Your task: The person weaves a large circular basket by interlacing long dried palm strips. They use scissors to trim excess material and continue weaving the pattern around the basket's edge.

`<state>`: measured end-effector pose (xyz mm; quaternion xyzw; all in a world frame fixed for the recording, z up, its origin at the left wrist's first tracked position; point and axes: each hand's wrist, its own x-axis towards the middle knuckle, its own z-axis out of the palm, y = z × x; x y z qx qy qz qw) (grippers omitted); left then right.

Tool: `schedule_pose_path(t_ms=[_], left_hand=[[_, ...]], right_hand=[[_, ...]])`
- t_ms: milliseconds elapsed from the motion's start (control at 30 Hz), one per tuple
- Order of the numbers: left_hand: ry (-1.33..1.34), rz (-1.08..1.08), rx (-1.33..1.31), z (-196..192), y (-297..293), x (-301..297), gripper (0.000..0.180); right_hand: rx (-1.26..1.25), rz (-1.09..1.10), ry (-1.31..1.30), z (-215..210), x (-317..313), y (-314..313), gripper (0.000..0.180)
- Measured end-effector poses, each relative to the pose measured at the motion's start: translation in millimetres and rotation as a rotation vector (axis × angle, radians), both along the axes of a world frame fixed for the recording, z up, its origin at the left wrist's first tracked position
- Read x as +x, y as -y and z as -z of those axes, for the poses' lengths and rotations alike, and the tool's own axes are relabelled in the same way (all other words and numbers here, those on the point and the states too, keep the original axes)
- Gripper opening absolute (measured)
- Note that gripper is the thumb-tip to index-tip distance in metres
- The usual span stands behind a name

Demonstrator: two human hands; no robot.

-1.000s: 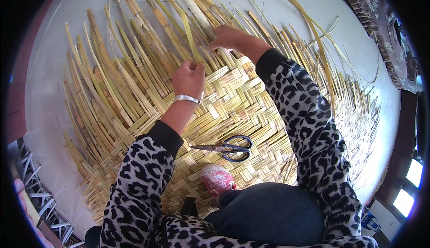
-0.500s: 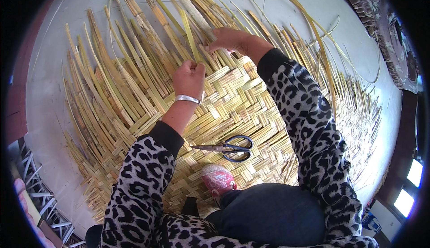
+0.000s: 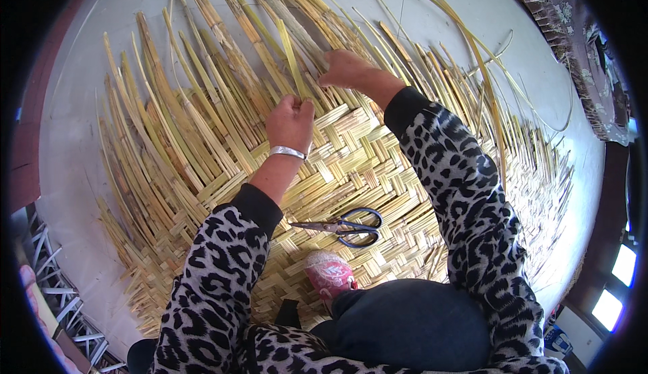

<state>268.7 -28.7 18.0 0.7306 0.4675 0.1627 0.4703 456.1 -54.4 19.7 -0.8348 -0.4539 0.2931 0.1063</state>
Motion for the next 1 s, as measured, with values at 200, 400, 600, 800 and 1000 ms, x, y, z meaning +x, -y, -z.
schedule_pose_path(t_ms=[200,400,600,800,1000], left_hand=[[-0.021,0.003,-0.003,-1,0,0,0.028],[-0.013,0.016,0.023,-1,1,1,0.027],[-0.001,0.006,-0.014,-2,2,1,0.026],[-0.018,0.011,0.005,-3,2,1,0.026],[0.008,-0.011,0.022,-1,1,0,0.026]], right_hand=[[0.012,0.021,-0.019,0,-5,-1,0.046],[0.052,0.074,-0.093,0,-8,3,0.045],[-0.039,0.016,-0.010,-5,-14,1,0.040],[-0.006,0.060,-0.105,-5,-11,6,0.041],[0.104,0.180,-0.232,4,-3,19,0.063]])
